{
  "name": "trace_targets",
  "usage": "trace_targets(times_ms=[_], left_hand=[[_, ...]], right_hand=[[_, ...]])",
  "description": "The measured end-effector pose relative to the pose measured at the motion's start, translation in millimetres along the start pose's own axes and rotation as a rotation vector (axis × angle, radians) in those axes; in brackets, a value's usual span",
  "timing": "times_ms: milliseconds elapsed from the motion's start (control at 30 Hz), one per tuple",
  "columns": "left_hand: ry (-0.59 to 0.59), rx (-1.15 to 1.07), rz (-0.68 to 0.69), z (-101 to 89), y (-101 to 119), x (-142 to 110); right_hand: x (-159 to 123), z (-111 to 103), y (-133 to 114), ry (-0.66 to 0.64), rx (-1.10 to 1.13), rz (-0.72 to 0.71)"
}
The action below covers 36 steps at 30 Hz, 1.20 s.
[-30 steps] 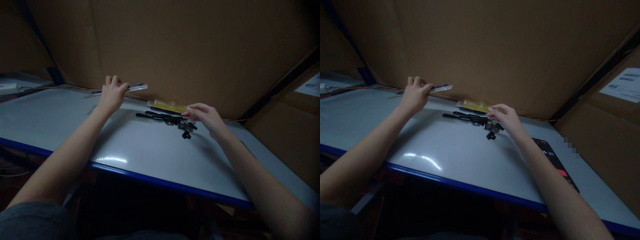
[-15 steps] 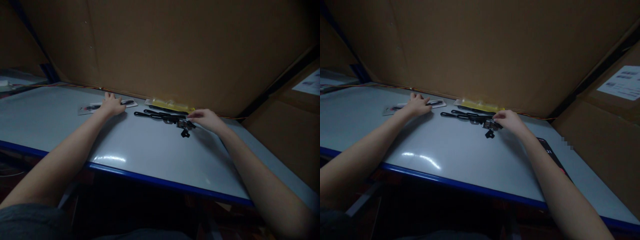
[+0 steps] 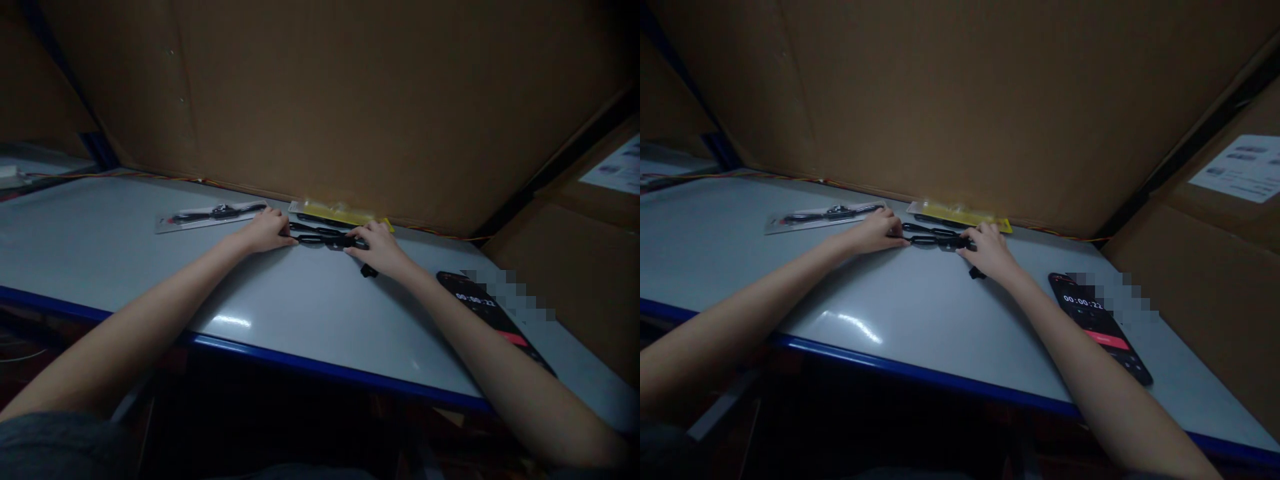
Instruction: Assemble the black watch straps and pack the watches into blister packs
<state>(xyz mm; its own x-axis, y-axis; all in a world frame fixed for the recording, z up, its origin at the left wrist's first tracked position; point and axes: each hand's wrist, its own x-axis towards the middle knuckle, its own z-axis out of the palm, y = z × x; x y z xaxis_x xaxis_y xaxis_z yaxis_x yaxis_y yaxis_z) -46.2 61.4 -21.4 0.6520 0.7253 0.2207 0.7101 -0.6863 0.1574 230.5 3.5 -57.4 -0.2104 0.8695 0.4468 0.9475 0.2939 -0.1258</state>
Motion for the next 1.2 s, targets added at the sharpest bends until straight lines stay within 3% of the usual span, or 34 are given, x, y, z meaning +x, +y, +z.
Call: trace_targets(times_ms=[133, 367, 467, 633, 700, 800, 933, 1067, 1200], left_hand=[[-0.201, -0.196, -0.048, -3.9, 2.7, -1.0], [-0.298, -0.577, 0.006, -13.1, 24.5, -7.5], [-0.318, -0.843, -0.022, -13.8, 33.0, -11.4], [-0.282, -1.018, -0.094, -18.8, 41.4, -15.4], [-0.27, -1.077, -0.051, -20.7, 43.3, -15.8], [-0.28, -1.174, 0.001, -20.1, 48.4, -16.6], [-0.448, -1.323, 0.041, -16.9, 62.1, -20.1], [-0.661, -1.433, 0.036, -17.5, 74.8, -23.7], [-0.7, -1.442, -0.044, -15.3, 75.8, -21.7]], right_hand=[[1.8, 1.1, -4.3, 0.003, 0.0, 0.041], [2.4, -13.1, -20.8, -0.009, -0.013, -0.052], [4.8, -22.7, -25.1, 0.028, 0.122, -0.063], [6.4, -29.4, -21.7, 0.07, 0.354, -0.037], [6.6, -28.5, -19.6, 0.097, 0.508, 0.034], [6.7, -30.7, -20.9, 0.068, 0.909, 0.233], [4.2, -42.1, -35.3, 0.073, 1.246, 0.352], [0.9, -51.5, -56.7, -0.02, 1.303, 0.345], [0.3, -59.8, -51.5, -0.059, 1.176, 0.252]])
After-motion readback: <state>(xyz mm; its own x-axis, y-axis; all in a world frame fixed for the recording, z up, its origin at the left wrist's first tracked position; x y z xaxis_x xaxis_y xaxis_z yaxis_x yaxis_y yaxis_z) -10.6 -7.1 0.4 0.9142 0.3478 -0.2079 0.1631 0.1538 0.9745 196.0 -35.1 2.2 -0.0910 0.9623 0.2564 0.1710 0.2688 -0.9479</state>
